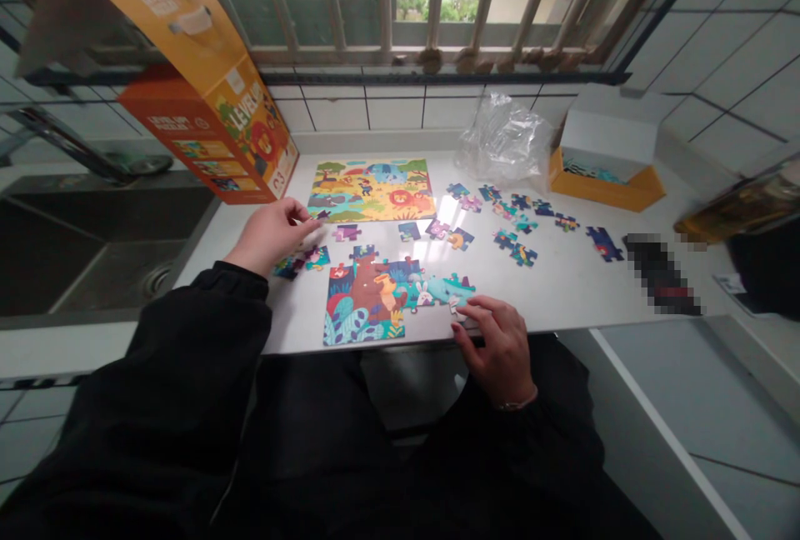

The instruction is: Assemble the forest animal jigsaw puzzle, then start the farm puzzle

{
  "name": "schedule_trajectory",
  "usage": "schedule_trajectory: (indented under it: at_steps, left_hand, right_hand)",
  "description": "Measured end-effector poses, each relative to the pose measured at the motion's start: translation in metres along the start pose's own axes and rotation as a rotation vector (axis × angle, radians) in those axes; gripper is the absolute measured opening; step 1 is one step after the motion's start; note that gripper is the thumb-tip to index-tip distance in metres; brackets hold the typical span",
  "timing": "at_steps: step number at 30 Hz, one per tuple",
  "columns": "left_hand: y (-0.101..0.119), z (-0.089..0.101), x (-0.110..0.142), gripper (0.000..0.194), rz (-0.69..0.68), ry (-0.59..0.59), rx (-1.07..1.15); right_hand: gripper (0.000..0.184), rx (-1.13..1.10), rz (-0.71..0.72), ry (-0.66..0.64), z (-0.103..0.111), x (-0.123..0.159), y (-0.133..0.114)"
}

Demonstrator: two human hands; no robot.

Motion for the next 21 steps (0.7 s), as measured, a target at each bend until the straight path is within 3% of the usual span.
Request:
schedule_trajectory:
  at_steps: [2,3,5,7,10,13,16,21]
  left_hand:
    - [0.017,0.004,0.018,0.037,0.006,0.041,0.127]
    - [0.028,0.005,0.030,0.038,0.014,0.035,0.322]
    - [0.056,-0.001,0.060,0.042,0.020,-0.062,0.673]
    - [0.088,-0.011,0.096,0.052,0.021,-0.151,0.884]
    - [0.131,-0.037,0.150,0.060,0.066,-0.355,1.117]
    - [0.161,-0.060,0.187,0.065,0.106,-0.527,1.242]
    - [0.174,-0.071,0.201,0.066,0.109,-0.562,1.275]
    - [0.173,-0.073,0.201,0.064,0.088,-0.550,1.231]
  right_hand:
    - [0.020,-0.003,-0.004,0.010,0.000,0.000,0.000]
    - [0.020,-0.005,-0.006,0.019,0.000,0.000,0.000]
    - [0.022,-0.017,-0.009,0.045,0.001,0.000,0.000]
    - [0.025,-0.051,0.001,0.073,0.002,0.001,-0.002]
    - [0.035,-0.110,0.071,0.091,0.004,0.002,-0.007]
    - [0.044,-0.147,0.149,0.071,0.003,0.005,-0.012]
    - [0.044,-0.166,0.180,0.059,0.001,0.005,-0.015]
    - [0.041,-0.194,0.199,0.053,0.002,0.003,-0.015]
Point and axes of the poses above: each hand's wrist, its own x-axis away from the middle knuckle, its own z-axis out of the back of the hand, y = z × x, the point moved 2 cm from there along -x, towards the middle knuckle, and after that the axes turned 13 degrees about -x, right-handed, at the moved point
